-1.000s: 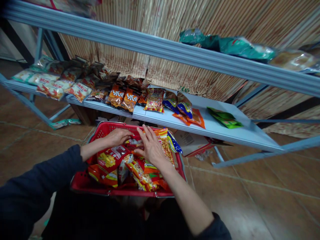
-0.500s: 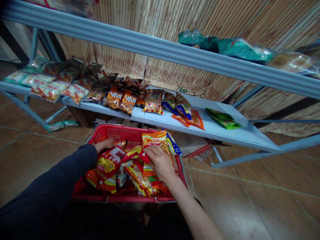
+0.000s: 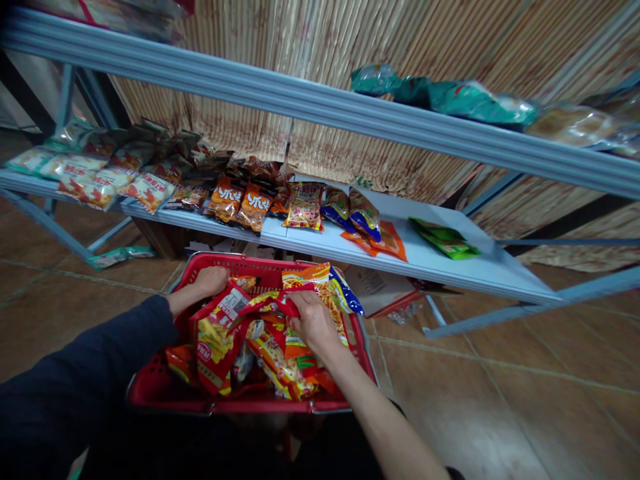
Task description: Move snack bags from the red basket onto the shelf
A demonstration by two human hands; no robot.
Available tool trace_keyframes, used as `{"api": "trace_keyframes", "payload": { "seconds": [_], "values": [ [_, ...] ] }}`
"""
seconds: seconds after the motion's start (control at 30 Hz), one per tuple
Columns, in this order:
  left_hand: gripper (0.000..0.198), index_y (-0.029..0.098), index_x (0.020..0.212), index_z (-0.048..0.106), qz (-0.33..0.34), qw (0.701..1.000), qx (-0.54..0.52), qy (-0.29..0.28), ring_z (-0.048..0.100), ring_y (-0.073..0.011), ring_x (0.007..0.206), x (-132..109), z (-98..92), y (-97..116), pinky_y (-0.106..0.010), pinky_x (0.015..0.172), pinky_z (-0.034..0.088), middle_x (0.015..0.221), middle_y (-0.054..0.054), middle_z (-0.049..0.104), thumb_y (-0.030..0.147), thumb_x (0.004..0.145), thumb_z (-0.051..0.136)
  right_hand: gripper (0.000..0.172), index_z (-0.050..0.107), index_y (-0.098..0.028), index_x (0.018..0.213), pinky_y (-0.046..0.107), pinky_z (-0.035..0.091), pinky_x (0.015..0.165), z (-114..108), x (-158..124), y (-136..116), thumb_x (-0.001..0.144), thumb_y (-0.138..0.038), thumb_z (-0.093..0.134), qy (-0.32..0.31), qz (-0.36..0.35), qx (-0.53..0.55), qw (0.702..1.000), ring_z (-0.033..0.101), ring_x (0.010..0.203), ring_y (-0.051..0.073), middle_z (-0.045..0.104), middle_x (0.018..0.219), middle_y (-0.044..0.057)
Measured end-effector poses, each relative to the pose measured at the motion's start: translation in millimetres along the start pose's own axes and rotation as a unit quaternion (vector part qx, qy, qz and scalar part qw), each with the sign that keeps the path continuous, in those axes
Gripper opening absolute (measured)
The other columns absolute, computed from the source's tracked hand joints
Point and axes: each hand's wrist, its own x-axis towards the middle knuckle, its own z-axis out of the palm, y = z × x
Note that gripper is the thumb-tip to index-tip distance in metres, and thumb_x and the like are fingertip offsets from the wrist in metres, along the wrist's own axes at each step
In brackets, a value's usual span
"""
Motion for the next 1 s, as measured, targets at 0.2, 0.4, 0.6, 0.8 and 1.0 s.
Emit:
{"api": "trace_keyframes", "payload": {
  "seconds": [0.2, 0.4, 0.6, 0.8, 1.0],
  "values": [
    [0.029, 0.007, 0.095, 0.067, -0.046, 0.989, 0.131, -0.042, 0.062, -0.0329, 0.097, -16, -22.5, 2, -0.037, 0.078, 0.048, 0.095, -0.024, 0.067, 0.026, 0.076, 0.054, 0.024, 0.064, -0.015, 0.096, 0.029, 0.046, 0.069, 3, 24, -17, 0.084, -0.028, 0.048, 0.038, 0.114, -0.047, 0.992, 0.064, 0.078, 0.021, 0.068, 0.087, 0.010],
    [0.034, 0.023, 0.099, 0.065, 0.082, 0.980, 0.130, -0.123, 0.063, -0.0223, 0.092, -72, -39.9, 9, -0.029, 0.078, 0.045, 0.100, -0.007, 0.068, 0.046, 0.081, 0.046, 0.023, 0.064, -0.015, 0.088, 0.027, 0.044, 0.067, 20, 37, -24, 0.084, -0.028, 0.046, -0.039, 0.173, -0.074, 0.981, 0.063, 0.075, 0.020, 0.068, 0.081, 0.010],
    [0.022, 0.019, 0.085, 0.068, 0.192, 0.955, 0.141, -0.177, 0.062, -0.0233, 0.087, -115, -4.1, 6, -0.028, 0.073, 0.045, 0.096, -0.009, 0.068, 0.031, 0.067, 0.066, 0.033, 0.056, -0.014, 0.114, 0.036, 0.042, 0.089, 36, 41, -26, 0.083, -0.023, 0.048, 0.000, 0.126, 0.064, 0.990, 0.056, 0.103, 0.023, 0.062, 0.106, 0.013],
    [0.026, 0.017, 0.077, 0.067, 0.174, 0.977, 0.116, -0.035, 0.061, -0.0179, 0.081, -93, -22.6, -1, -0.028, 0.076, 0.043, 0.081, -0.007, 0.066, 0.020, 0.083, 0.041, 0.028, 0.058, -0.019, 0.111, 0.036, 0.043, 0.089, 41, 15, -29, 0.087, -0.020, 0.045, -0.067, -0.044, 0.008, 0.997, 0.052, 0.104, 0.022, 0.058, 0.108, 0.012],
    [0.035, 0.010, 0.091, 0.066, 0.102, 0.973, 0.176, 0.111, 0.060, -0.0223, 0.089, -73, -43.7, 7, -0.031, 0.080, 0.044, 0.094, -0.015, 0.065, 0.027, 0.088, 0.036, 0.031, 0.055, -0.021, 0.114, 0.031, 0.045, 0.080, 79, 18, -36, 0.084, -0.014, 0.048, -0.241, -0.092, -0.038, 0.965, 0.054, 0.099, 0.020, 0.054, 0.115, 0.010]
  ]
}}
